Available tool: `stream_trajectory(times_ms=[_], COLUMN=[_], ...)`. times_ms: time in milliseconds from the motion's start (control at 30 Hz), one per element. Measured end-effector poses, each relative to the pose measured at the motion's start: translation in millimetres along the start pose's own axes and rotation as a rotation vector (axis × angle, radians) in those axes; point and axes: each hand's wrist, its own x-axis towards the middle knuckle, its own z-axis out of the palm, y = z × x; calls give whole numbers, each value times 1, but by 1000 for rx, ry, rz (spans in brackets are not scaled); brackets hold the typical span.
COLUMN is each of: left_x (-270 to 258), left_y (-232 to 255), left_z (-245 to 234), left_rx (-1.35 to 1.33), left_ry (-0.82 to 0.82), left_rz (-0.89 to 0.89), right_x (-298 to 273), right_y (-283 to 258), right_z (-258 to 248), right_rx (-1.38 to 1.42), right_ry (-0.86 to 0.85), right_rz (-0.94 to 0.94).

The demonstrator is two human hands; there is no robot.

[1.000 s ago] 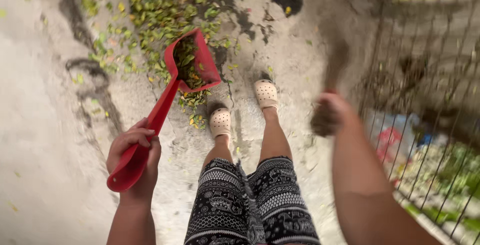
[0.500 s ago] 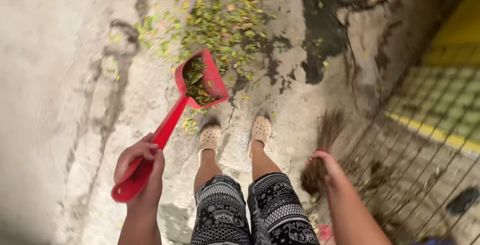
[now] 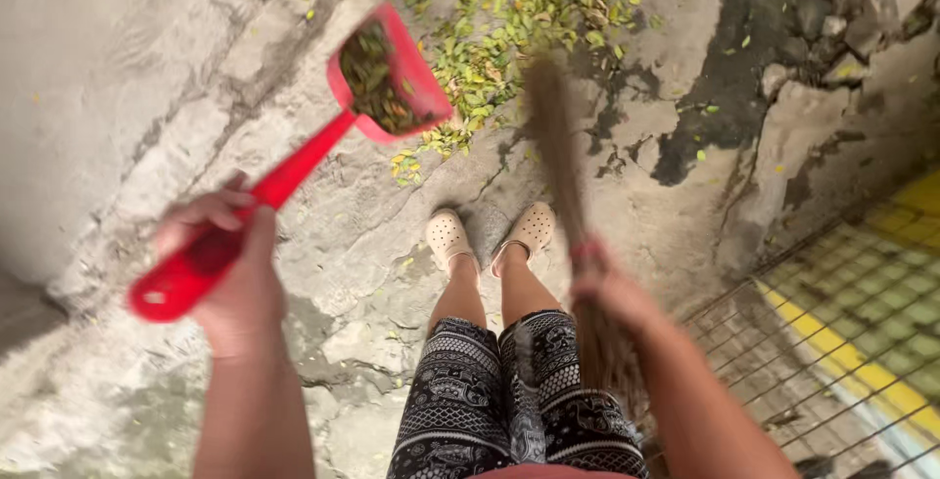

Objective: The person sweeps leaves into a red dustpan using a small hand broom and then carries the dustpan away.

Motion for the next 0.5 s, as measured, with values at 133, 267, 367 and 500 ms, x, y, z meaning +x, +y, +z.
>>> stream_trajectory(times_ms=[133,267,367,500], left_x=[24,40,48,52], left_y=[17,27,29,30], left_z=[-29,-42,-45,-41], left_rx=[-118,-72,-35,-161], left_ry=[86,121,99,73], left_rz=[93,165,225,234], right_x=[18,89,160,139], right_y=[75,94,37,-53], right_z=[56,108,66,-13], right_rx=[-180,-709,-641,-289], right_ry=[-376,-458,-288,47], right_rz=[228,44,57,52])
